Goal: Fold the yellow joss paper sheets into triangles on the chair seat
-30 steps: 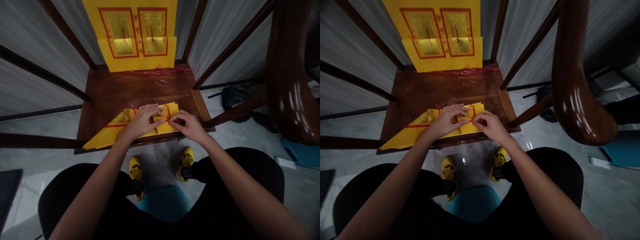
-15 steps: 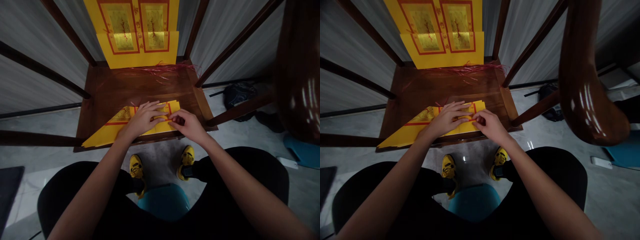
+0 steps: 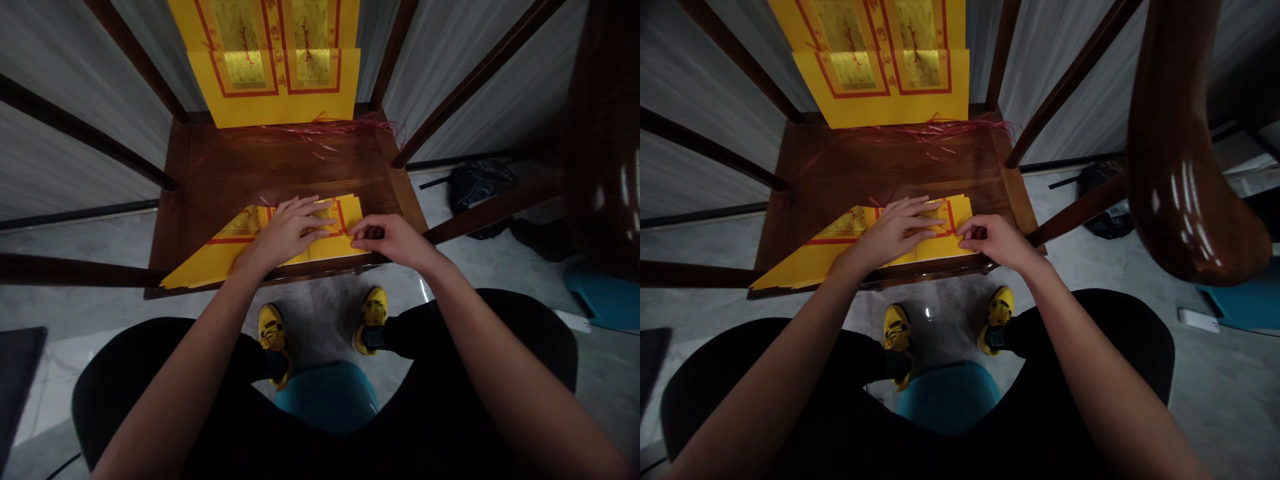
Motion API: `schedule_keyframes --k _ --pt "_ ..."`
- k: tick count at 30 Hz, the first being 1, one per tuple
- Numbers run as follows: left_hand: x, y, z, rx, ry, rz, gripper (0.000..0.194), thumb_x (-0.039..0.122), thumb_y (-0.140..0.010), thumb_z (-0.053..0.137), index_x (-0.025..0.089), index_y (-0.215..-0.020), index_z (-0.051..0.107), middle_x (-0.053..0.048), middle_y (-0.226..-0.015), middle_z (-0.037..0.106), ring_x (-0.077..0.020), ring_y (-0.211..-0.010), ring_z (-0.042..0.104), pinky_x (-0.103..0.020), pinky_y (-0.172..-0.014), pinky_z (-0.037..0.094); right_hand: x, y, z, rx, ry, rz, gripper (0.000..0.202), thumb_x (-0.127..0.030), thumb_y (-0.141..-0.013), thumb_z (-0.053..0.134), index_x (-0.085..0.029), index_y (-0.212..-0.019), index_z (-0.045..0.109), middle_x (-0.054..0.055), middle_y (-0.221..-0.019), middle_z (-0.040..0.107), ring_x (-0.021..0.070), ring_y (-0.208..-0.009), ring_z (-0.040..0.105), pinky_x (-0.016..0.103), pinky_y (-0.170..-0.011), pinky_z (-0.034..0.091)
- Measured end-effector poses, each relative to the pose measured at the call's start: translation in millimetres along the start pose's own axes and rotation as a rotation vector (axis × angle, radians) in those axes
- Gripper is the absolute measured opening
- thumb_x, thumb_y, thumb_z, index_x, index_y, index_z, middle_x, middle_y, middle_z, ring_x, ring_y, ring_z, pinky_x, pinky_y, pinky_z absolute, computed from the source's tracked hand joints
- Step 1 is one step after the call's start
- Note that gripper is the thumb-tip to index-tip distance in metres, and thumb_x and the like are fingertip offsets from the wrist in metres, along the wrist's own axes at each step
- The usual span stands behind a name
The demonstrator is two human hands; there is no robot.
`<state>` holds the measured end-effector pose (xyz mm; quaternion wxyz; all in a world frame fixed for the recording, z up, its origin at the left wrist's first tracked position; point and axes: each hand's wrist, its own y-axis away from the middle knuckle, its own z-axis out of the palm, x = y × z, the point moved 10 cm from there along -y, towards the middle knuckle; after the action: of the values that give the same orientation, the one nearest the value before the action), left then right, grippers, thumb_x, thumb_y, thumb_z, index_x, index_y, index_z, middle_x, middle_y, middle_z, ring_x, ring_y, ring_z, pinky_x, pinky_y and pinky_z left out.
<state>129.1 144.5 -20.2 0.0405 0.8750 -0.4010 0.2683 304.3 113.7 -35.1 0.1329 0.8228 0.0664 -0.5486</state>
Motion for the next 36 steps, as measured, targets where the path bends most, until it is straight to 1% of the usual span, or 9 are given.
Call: schedule_keyframes --k 4,9,14,20,23,26,28,32,36 --pt "1 1 -0.2 0.001 -0.008 -0.002 0.030 0.034 -0.110 0.069 0.036 -0.139 0.077 0.001 -0.165 0.061 -0.0282 -0.162 0.046 -0.058 -0.135 0.028 2 0 5 -0.023 -0.008 -0.004 0.026 -0.041 -0.077 0.090 -0.024 -0.094 0.083 0.000 -0.084 0.073 0.0180 -0.076 0.063 0.037 -0.077 0.051" --pt "3 1 -1.1 -0.010 0.007 -0.012 0.035 0.044 -0.107 0.073 0.035 -0.139 0.077 -0.001 -0.166 0.060 -0.0303 -0.161 0.046 -0.059 -0.135 0.027 1 0 4 -0.021 0.007 -0.038 0.023 -0.039 -0.078 0.089 -0.024 -0.096 0.083 0.001 -0.087 0.072 0.0182 -0.078 0.062 0.037 -0.078 0.050" --pt "4 1 -1.2 -0.023 0.007 -0.023 0.036 0.046 -0.106 0.073 0.036 -0.140 0.076 -0.001 -0.168 0.058 -0.0300 -0.163 0.043 -0.060 -0.136 0.026 -1 1 5 -0.031 0.023 -0.057 0.022 -0.039 -0.079 0.088 -0.025 -0.095 0.082 0.001 -0.088 0.072 0.0192 -0.079 0.061 0.037 -0.077 0.048" --pt "9 4 -2.0 -0.018 -0.061 -0.022 0.031 0.041 -0.110 0.067 0.038 -0.140 0.075 -0.001 -0.166 0.059 -0.0311 -0.162 0.046 -0.072 -0.136 0.005 -3 1 6 -0.029 0.035 -0.083 0.021 -0.038 -0.081 0.086 -0.026 -0.097 0.082 0.001 -0.087 0.069 0.0198 -0.080 0.061 0.038 -0.078 0.047" --pt "13 7 -2.1 -0.032 -0.071 -0.017 0.033 0.040 -0.112 0.063 0.038 -0.142 0.074 -0.001 -0.166 0.058 -0.0312 -0.161 0.047 -0.071 -0.136 0.006 -1 2 6 -0.027 0.043 -0.072 0.020 -0.038 -0.083 0.085 -0.026 -0.099 0.082 0.001 -0.088 0.070 0.0205 -0.081 0.062 0.039 -0.079 0.048" --pt "18 9 -1.5 -0.036 -0.076 -0.008 0.036 0.036 -0.113 0.058 0.036 -0.146 0.072 -0.002 -0.168 0.056 -0.0306 -0.164 0.043 -0.070 -0.137 0.006 -1 3 8 -0.029 0.055 -0.067 0.019 -0.037 -0.085 0.084 -0.027 -0.100 0.081 0.001 -0.090 0.070 0.0210 -0.082 0.062 0.039 -0.080 0.049" --pt "25 9 1.5 -0.037 -0.087 0.003 0.038 0.032 -0.114 0.053 0.033 -0.148 0.070 -0.004 -0.168 0.057 -0.0300 -0.165 0.042 -0.069 -0.138 0.006 -4 3 9 -0.020 0.096 -0.086 0.017 -0.035 -0.087 0.082 -0.027 -0.102 0.081 0.002 -0.091 0.070 0.0221 -0.084 0.062 0.039 -0.082 0.049" --pt "39 8 12.8 -0.036 -0.104 0.014 0.045 0.030 -0.117 0.041 0.026 -0.157 0.063 -0.006 -0.167 0.057 -0.0276 -0.167 0.039 -0.063 -0.141 0.005 -12 6 8 0.021 0.310 -0.133 0.022 -0.023 -0.089 0.079 -0.029 -0.110 0.082 0.003 -0.094 0.073 0.0260 -0.096 0.063 0.044 -0.095 0.045" --pt "46 13 22.4 -0.035 -0.144 -0.001 0.052 0.034 -0.119 0.035 0.025 -0.167 0.050 -0.004 -0.176 0.045 -0.0292 -0.170 0.030 -0.063 -0.141 0.001 -12 12 8 0.012 0.469 -0.126 0.030 -0.020 -0.093 0.076 -0.032 -0.120 0.079 0.003 -0.101 0.074 0.0287 -0.103 0.063 0.048 -0.101 0.038"
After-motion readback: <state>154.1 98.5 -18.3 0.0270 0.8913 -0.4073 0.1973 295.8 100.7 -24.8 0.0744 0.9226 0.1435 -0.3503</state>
